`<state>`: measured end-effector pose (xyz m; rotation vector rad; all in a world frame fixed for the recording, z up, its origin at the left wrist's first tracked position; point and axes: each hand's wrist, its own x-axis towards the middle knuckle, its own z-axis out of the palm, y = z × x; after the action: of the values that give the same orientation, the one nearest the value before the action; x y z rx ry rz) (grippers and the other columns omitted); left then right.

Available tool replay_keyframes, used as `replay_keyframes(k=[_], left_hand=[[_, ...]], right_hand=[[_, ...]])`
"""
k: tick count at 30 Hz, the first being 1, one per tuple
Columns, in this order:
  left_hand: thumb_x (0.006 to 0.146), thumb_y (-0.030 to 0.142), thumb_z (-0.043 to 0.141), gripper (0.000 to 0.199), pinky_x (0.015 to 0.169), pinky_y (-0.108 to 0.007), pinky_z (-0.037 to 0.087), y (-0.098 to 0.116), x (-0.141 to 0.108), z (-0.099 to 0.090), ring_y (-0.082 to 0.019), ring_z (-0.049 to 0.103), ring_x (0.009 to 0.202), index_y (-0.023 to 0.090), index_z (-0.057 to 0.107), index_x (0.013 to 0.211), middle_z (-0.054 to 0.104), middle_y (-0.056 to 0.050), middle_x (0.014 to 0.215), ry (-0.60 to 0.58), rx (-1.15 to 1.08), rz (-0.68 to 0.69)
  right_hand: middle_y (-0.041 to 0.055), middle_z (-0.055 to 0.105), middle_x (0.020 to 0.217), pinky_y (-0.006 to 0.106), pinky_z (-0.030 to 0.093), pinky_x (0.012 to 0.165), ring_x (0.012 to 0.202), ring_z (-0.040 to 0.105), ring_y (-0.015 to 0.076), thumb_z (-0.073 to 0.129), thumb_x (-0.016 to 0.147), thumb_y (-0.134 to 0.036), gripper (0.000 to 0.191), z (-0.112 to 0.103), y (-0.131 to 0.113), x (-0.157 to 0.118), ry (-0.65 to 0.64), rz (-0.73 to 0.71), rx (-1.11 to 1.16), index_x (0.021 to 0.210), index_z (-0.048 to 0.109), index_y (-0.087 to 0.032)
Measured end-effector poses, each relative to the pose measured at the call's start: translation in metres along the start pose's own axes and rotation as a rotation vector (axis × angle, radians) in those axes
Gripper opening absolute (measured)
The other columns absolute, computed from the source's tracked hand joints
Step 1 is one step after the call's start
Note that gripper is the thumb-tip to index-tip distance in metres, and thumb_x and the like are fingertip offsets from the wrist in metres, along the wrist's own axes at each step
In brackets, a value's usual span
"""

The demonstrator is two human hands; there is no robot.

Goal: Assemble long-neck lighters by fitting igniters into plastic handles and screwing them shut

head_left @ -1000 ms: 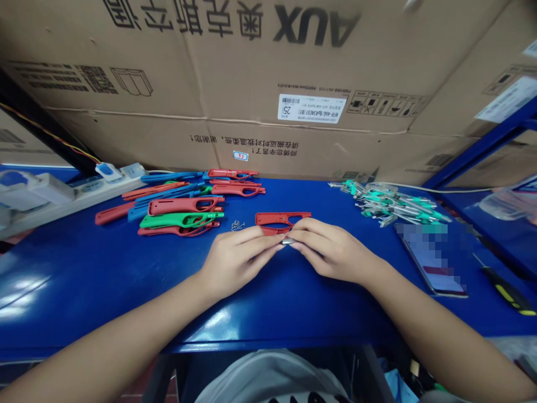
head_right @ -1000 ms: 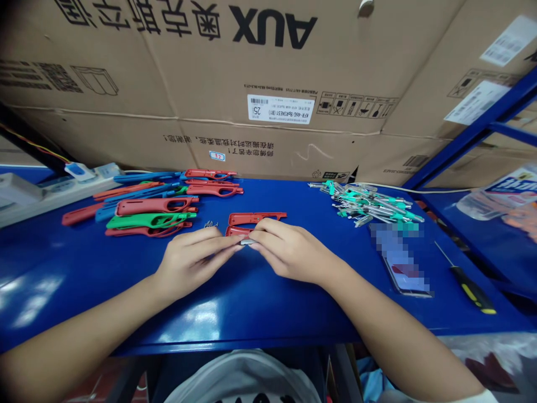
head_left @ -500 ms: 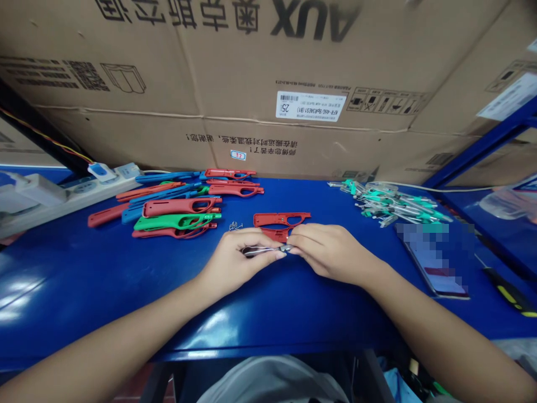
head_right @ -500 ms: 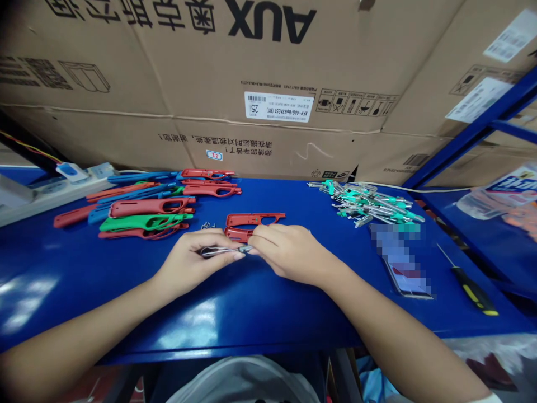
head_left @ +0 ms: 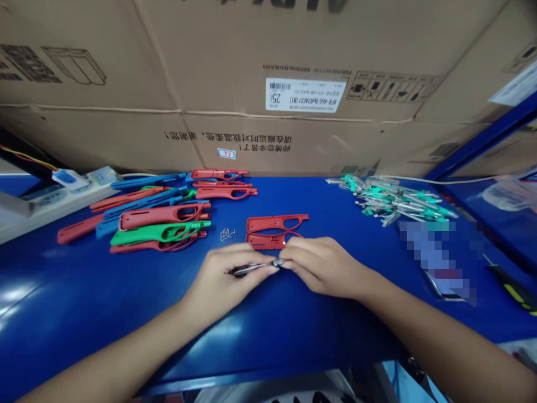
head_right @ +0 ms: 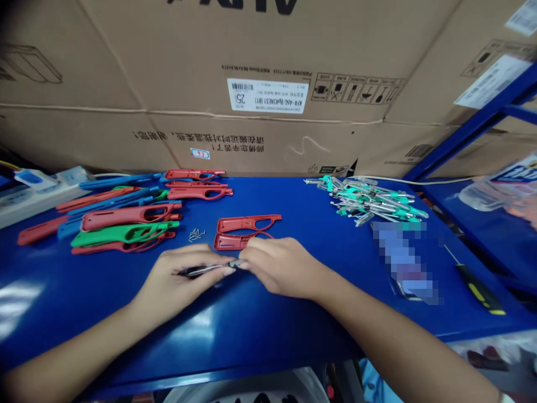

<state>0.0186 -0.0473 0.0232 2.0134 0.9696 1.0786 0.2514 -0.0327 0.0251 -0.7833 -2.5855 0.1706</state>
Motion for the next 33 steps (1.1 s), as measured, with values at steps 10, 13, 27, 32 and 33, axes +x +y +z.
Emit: replay_keyframes(k=[10, 13, 27, 32, 33], left_hand=[[0.088, 0.014, 0.073, 0.015, 0.056, -0.018, 0.054, -0.015, -0.004, -0.004, -0.011, 0.069, 0.061, 0.023, 0.079, 0.098, 0.075, 0.000, 0.078, -0.060, -0.003, 0.083], [0.089, 0.013, 0.071, 0.019, 0.058, -0.019, 0.054, -0.016, -0.002, -0.007, -0.012, 0.069, 0.063, 0.023, 0.078, 0.103, 0.076, -0.001, 0.080, -0.072, 0.018, 0.121], [0.086, 0.021, 0.076, 0.017, 0.068, -0.026, 0.058, -0.003, -0.001, -0.006, -0.014, 0.069, 0.071, 0.022, 0.077, 0.103, 0.078, -0.003, 0.092, 0.041, 0.167, 0.229], [0.086, 0.012, 0.074, 0.019, 0.071, -0.025, 0.059, 0.000, 0.000, -0.006, -0.013, 0.070, 0.072, 0.021, 0.078, 0.102, 0.079, -0.001, 0.088, 0.069, 0.157, 0.290], [0.085, 0.011, 0.075, 0.019, 0.071, -0.024, 0.059, 0.000, 0.000, -0.006, -0.013, 0.071, 0.073, 0.021, 0.078, 0.101, 0.079, -0.001, 0.086, 0.073, 0.152, 0.298]], right_hand=[[0.0044, 0.070, 0.097, 0.025, 0.050, 0.073, 0.086, 0.066, 0.0139, 0.041, 0.105, -0.033, 0.029, 0.021, -0.002, -0.001, -0.141, 0.203, 0.264, 0.101, 0.066, -0.019], [0.0026, 0.070, 0.093, 0.025, 0.047, 0.069, 0.078, 0.065, 0.0128, 0.039, 0.106, -0.034, 0.031, 0.018, 0.000, 0.002, -0.147, 0.184, 0.230, 0.098, 0.065, -0.019], [0.0031, 0.073, 0.088, 0.025, 0.044, 0.063, 0.073, 0.066, 0.0127, 0.041, 0.105, -0.028, 0.026, 0.000, -0.004, 0.000, 0.097, 0.039, -0.041, 0.096, 0.063, -0.017], [0.0018, 0.072, 0.083, 0.026, 0.042, 0.059, 0.069, 0.064, 0.0127, 0.042, 0.104, -0.026, 0.025, -0.003, -0.009, 0.001, 0.128, 0.006, -0.098, 0.093, 0.063, -0.017], [0.0016, 0.072, 0.082, 0.026, 0.042, 0.059, 0.069, 0.064, 0.0128, 0.043, 0.104, -0.025, 0.025, -0.003, -0.010, 0.001, 0.129, 0.000, -0.108, 0.092, 0.063, -0.017]])
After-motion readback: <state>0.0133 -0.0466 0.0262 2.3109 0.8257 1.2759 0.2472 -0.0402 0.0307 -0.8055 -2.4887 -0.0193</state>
